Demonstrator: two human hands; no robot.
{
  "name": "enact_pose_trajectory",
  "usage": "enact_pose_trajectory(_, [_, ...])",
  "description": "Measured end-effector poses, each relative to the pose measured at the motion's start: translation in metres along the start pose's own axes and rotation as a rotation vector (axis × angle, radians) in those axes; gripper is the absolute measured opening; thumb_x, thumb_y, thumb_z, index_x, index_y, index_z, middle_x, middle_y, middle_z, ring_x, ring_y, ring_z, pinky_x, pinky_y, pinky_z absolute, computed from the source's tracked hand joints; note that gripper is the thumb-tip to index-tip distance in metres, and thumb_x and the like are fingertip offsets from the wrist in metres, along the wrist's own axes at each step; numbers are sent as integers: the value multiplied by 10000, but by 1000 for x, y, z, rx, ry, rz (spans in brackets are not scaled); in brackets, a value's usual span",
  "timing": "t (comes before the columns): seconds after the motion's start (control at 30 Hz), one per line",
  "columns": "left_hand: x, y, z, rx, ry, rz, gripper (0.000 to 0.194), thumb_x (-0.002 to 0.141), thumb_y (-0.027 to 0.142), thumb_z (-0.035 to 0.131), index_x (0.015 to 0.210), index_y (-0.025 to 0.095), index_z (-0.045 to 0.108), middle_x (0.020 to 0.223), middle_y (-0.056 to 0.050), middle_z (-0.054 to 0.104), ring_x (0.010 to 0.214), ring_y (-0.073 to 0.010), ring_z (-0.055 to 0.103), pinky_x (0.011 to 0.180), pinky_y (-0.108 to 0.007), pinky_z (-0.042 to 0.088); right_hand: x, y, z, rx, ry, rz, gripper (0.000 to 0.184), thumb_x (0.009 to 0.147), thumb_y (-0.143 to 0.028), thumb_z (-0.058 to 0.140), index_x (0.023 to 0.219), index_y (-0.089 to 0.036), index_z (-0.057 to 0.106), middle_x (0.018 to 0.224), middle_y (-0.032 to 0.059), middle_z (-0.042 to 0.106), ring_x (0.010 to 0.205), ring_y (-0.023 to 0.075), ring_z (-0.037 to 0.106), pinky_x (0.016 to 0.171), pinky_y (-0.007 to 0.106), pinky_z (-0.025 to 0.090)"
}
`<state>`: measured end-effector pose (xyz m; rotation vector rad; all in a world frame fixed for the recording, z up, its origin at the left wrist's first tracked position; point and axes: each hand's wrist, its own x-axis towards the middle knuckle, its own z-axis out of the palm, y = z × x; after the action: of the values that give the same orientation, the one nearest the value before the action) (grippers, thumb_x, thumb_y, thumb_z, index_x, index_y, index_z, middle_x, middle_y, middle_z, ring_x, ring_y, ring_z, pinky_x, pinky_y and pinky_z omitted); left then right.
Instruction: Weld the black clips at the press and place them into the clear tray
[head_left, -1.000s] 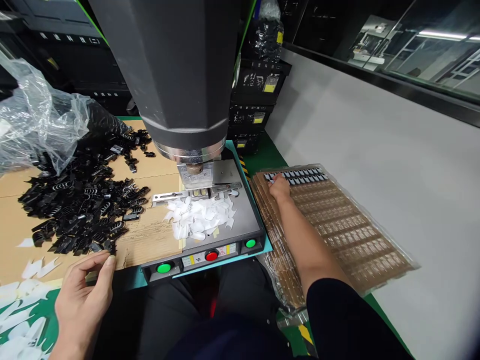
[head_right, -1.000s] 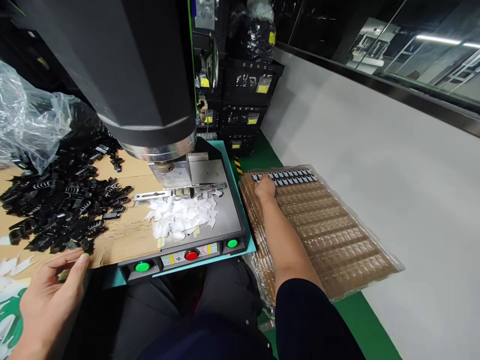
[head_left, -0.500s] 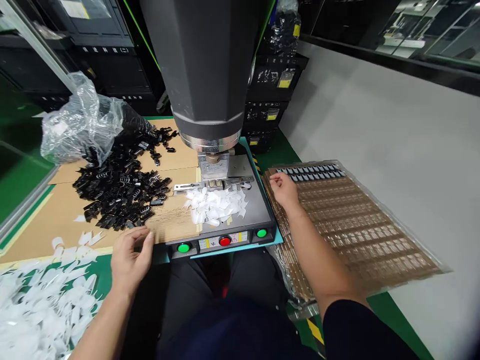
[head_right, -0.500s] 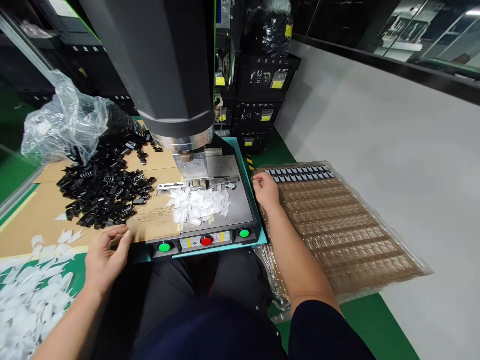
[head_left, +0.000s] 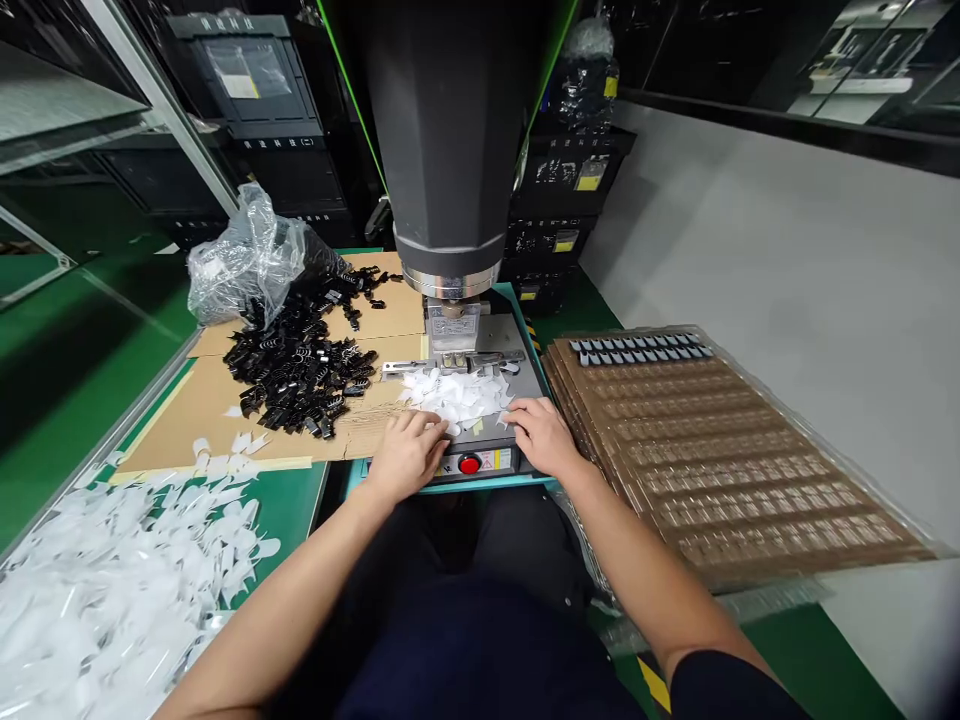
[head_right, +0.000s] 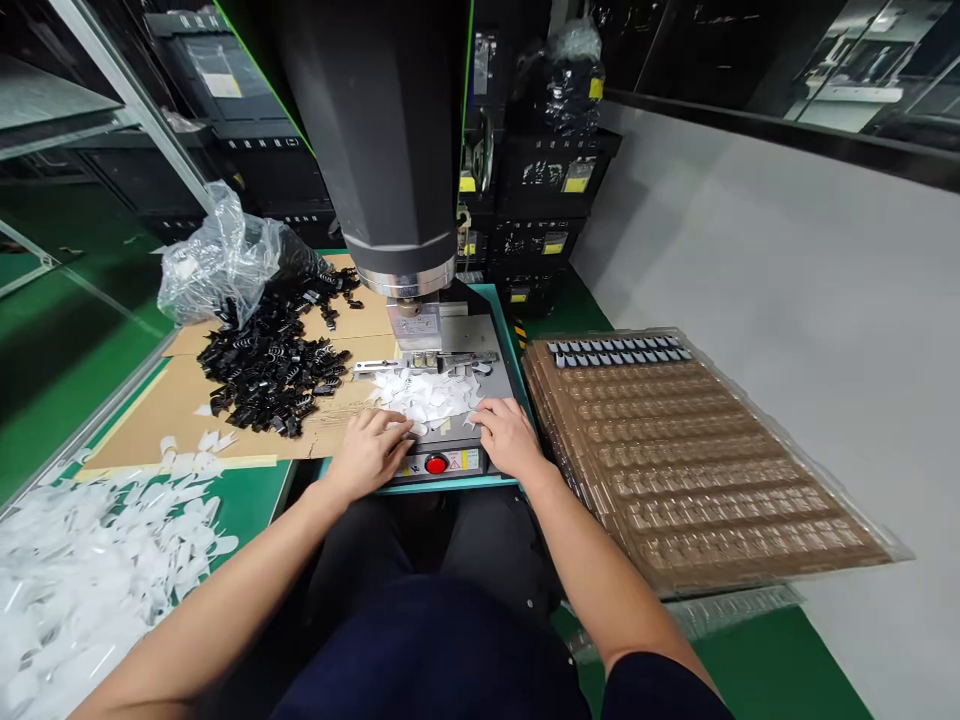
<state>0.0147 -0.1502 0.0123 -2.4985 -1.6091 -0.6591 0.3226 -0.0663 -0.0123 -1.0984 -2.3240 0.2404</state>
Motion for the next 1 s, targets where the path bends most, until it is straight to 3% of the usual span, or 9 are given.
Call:
enact_pose_trajectory(0.27, [12,8,17,15,-63,100,284,1059,266,587,1307,221,719,1275,-135,723,1109,-325,599,867,-478,452,-13,-15,-7,-17,-41,-4,281,887,-112,665,1114,-271,707,1316,49,751,1175,315,594,967,487,451])
enact_pose_trajectory(0.5, [12,5,22,-32,-59,185,201,1087,215,544,1146,216,736,1158,-109,756,1033,-278,638,862,-445,466,-12,-12,3,-30,-17,-39,99,1027,-228,623,1068,-280,696,1180,48,777,1087,283,615,913,444,417])
enact_pose_trajectory(0.73, [18,-3,30,-115,-14,197,206,1099,222,530,1159,238,726,1184,-98,755,1072,-254,673,915,-426,489,-4,-9,14,33,40,33,93,1051,-262,572,1054,-263,665,1095,65,765,1067,278,642,951,426,461])
enact_pose_trajectory(0.9, [24,-7,30,-148,24,186,205,1104,226,526,1139,226,728,1185,-94,774,1077,-253,690,920,-431,503,3,-6,19,42,134,155,127,1062,-315,533,1019,-259,639,964,69,724,933,267,657,862,383,484])
enact_pose_trajectory(1.0, [24,-9,29,-298,100,117,185,1098,255,549,1136,228,728,1154,-85,784,1077,-235,698,957,-419,533,4,-5,19,92,183,206,157,1065,-366,531,999,-264,631,925,56,708,884,252,656,811,358,487])
